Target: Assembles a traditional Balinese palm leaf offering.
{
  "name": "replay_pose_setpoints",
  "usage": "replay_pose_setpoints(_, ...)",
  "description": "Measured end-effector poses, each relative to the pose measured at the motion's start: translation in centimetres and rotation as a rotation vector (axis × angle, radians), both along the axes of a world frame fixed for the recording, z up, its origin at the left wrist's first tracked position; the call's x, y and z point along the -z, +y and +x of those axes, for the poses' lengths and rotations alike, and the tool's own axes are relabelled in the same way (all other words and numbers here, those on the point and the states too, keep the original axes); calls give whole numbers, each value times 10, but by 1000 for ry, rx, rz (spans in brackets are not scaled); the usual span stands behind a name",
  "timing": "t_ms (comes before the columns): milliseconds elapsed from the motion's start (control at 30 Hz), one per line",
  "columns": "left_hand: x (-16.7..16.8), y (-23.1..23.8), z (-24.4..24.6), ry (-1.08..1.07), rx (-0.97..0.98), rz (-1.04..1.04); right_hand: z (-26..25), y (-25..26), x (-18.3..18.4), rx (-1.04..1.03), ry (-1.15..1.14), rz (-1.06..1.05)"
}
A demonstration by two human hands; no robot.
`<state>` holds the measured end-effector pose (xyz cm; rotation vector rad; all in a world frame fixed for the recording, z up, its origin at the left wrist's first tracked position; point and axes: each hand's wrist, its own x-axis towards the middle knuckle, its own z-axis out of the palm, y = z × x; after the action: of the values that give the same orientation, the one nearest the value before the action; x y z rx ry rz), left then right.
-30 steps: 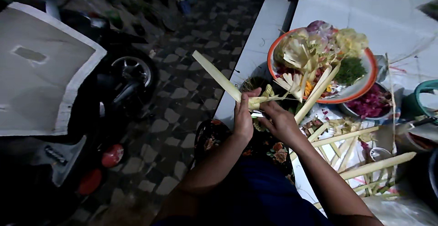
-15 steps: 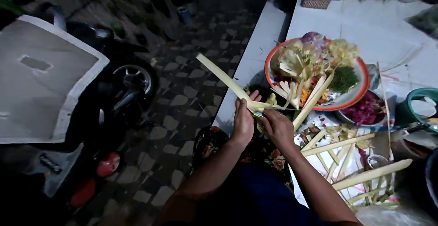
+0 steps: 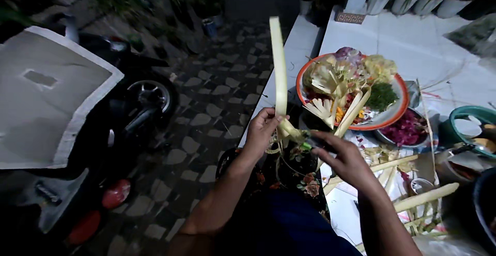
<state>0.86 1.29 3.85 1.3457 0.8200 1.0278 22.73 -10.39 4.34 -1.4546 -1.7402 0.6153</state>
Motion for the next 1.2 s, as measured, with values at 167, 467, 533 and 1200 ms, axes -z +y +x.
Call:
replay_pose_setpoints(167,-8,-13,8,91,98,139,4,14,-18,32,-38,26)
replay_pose_setpoints(467,12,-17,19,174,64,329,-1,23,-3,-45,-38,-55)
replay_pose_setpoints(533,15,-18,20,186,67,335,-1,23,2,-15,-64,-70)
replay_pose_setpoints(1200,55,-33,10,669,451,-11,7,-57,84,379,-194,-23)
